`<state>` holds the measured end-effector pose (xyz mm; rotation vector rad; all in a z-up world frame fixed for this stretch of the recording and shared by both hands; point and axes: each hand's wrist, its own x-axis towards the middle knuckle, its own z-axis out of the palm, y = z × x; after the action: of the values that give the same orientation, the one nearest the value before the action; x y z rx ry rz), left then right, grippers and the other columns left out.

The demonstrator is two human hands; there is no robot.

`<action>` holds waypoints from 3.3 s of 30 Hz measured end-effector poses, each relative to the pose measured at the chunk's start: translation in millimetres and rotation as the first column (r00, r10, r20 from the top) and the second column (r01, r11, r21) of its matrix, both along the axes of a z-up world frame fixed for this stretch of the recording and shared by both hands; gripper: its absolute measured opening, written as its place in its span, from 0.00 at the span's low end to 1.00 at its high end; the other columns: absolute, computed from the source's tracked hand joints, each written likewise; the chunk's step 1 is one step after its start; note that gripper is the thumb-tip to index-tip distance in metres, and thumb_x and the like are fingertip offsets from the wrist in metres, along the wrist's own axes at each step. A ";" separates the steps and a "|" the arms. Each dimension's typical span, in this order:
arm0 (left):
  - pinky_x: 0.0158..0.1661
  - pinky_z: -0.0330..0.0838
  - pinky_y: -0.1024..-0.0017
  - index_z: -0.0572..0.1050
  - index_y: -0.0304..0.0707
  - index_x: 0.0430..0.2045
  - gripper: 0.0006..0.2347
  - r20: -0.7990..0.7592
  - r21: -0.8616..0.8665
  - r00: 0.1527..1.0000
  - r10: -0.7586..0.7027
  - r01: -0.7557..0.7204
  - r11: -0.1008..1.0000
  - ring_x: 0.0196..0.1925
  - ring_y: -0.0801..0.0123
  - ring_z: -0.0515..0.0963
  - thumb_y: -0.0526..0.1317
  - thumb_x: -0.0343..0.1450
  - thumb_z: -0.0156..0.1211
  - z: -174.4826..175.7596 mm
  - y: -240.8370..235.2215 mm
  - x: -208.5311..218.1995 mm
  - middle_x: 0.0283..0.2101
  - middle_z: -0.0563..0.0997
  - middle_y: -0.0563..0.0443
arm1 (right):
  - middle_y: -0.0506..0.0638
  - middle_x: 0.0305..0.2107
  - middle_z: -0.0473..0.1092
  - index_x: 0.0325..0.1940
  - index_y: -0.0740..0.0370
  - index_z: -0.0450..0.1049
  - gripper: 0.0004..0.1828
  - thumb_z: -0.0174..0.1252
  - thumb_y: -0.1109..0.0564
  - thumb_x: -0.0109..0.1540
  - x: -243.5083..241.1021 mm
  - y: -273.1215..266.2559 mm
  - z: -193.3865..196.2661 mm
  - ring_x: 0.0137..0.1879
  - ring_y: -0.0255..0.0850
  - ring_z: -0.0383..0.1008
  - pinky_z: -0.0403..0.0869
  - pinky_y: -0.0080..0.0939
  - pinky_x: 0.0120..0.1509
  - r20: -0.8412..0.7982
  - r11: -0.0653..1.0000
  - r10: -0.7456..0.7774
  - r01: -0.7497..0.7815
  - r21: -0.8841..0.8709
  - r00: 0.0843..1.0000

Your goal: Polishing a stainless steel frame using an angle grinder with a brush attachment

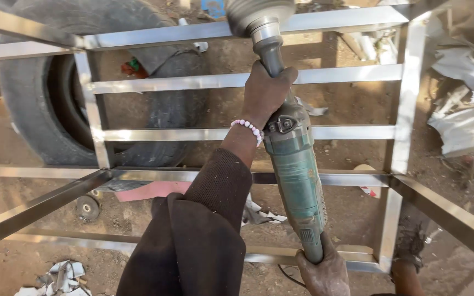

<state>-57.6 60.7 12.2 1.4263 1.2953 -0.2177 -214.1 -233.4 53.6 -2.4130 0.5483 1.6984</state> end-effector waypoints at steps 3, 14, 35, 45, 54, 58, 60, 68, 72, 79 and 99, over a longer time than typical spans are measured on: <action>0.39 0.71 0.61 0.70 0.41 0.38 0.19 -0.015 0.048 0.998 0.067 -0.067 0.997 0.36 0.62 0.78 0.48 0.58 0.58 -3.2 50.6 -44.3 0.35 0.78 0.51 | 0.56 0.29 0.79 0.47 0.44 0.76 0.22 0.60 0.45 0.49 -24.3 32.5 -8.6 0.39 0.55 0.77 0.73 0.49 0.50 0.004 0.994 0.053 -0.053 0.092 0.999; 0.33 0.73 0.65 0.69 0.41 0.28 0.11 0.091 0.129 0.959 0.268 -0.279 0.952 0.30 0.68 0.75 0.41 0.59 0.62 -25.4 159.8 -146.6 0.28 0.75 0.53 | 0.51 0.24 0.74 0.40 0.48 0.72 0.15 0.57 0.49 0.49 -70.8 125.3 -1.8 0.33 0.49 0.72 0.71 0.50 0.45 -0.002 0.942 0.156 -0.148 0.301 0.988; 0.38 0.83 0.68 0.67 0.37 0.46 0.18 0.086 -0.063 0.986 0.144 -0.139 0.988 0.34 0.63 0.81 0.39 0.64 0.63 -5.2 130.6 -122.4 0.38 0.77 0.48 | 0.54 0.33 0.78 0.49 0.49 0.65 0.19 0.61 0.56 0.55 -76.9 130.9 16.3 0.37 0.46 0.79 0.84 0.49 0.48 -0.103 0.990 0.030 -0.015 0.140 0.994; 0.31 0.75 0.69 0.71 0.38 0.37 0.15 -0.097 0.208 0.964 0.249 -0.225 0.952 0.30 0.70 0.77 0.43 0.60 0.62 -9.9 215.9 -192.1 0.31 0.75 0.53 | 0.49 0.30 0.70 0.39 0.51 0.68 0.13 0.57 0.51 0.52 -100.5 172.3 -1.6 0.33 0.42 0.71 0.75 0.47 0.41 -0.056 0.891 0.190 -0.148 0.429 0.980; 0.39 0.79 0.62 0.68 0.33 0.46 0.24 0.060 0.129 0.992 0.114 -0.121 0.984 0.37 0.57 0.83 0.46 0.58 0.62 -20.3 164.9 -151.3 0.41 0.82 0.43 | 0.57 0.30 0.79 0.52 0.54 0.74 0.24 0.64 0.55 0.51 -113.4 150.7 1.7 0.31 0.45 0.77 0.79 0.47 0.39 -0.047 0.987 0.000 0.007 0.159 0.999; 0.35 0.79 0.58 0.68 0.33 0.45 0.24 0.067 0.021 0.997 0.044 -0.046 0.999 0.34 0.57 0.81 0.50 0.60 0.61 -8.1 154.6 -146.5 0.38 0.78 0.43 | 0.57 0.30 0.75 0.43 0.54 0.78 0.18 0.67 0.52 0.49 -124.7 133.8 -19.8 0.34 0.51 0.73 0.71 0.52 0.47 0.076 0.996 -0.009 0.002 0.094 0.997; 0.31 0.81 0.64 0.65 0.31 0.46 0.22 0.119 -0.040 0.987 0.112 -0.108 0.993 0.31 0.59 0.80 0.44 0.63 0.60 -10.9 166.3 -156.1 0.38 0.76 0.44 | 0.58 0.28 0.75 0.42 0.57 0.77 0.18 0.64 0.53 0.50 -115.4 156.7 -7.4 0.32 0.49 0.72 0.73 0.52 0.42 0.045 0.993 0.035 -0.039 0.107 0.998; 0.37 0.84 0.68 0.68 0.33 0.44 0.18 0.095 -0.004 0.936 0.338 -0.339 0.941 0.33 0.65 0.81 0.39 0.63 0.64 -18.2 225.0 -198.0 0.36 0.78 0.49 | 0.49 0.32 0.81 0.50 0.42 0.79 0.23 0.57 0.50 0.50 -75.7 208.6 14.8 0.35 0.45 0.77 0.74 0.47 0.44 -0.025 0.942 0.268 -0.256 0.216 0.963; 0.33 0.77 0.65 0.70 0.35 0.39 0.21 0.035 0.195 0.952 0.303 -0.304 0.932 0.32 0.66 0.80 0.46 0.56 0.60 -24.7 241.3 -202.1 0.32 0.78 0.52 | 0.48 0.33 0.79 0.62 0.41 0.73 0.32 0.56 0.54 0.52 -69.0 219.4 20.8 0.32 0.39 0.73 0.78 0.42 0.41 -0.087 0.934 0.231 -0.196 0.300 0.969; 0.29 0.72 0.65 0.68 0.37 0.36 0.18 0.039 0.217 0.984 0.176 -0.180 0.960 0.29 0.66 0.77 0.47 0.58 0.60 -31.8 205.0 -167.4 0.31 0.76 0.52 | 0.47 0.21 0.72 0.35 0.48 0.75 0.12 0.58 0.50 0.49 -79.5 167.2 -4.6 0.29 0.41 0.66 0.70 0.45 0.40 0.023 0.940 0.148 -0.148 0.307 0.989; 0.34 0.80 0.61 0.65 0.35 0.48 0.22 -0.004 -0.027 0.961 -0.276 0.276 0.961 0.38 0.57 0.84 0.44 0.63 0.58 -5.8 -87.4 73.7 0.42 0.80 0.46 | 0.55 0.28 0.76 0.40 0.52 0.80 0.17 0.69 0.50 0.48 10.4 -60.6 -5.8 0.37 0.48 0.74 0.69 0.48 0.47 0.110 0.953 -0.299 0.302 -0.012 0.948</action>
<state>16.1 -26.7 6.4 1.5829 1.0918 -0.4255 -203.7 -294.0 47.8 -2.2788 0.8781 1.4361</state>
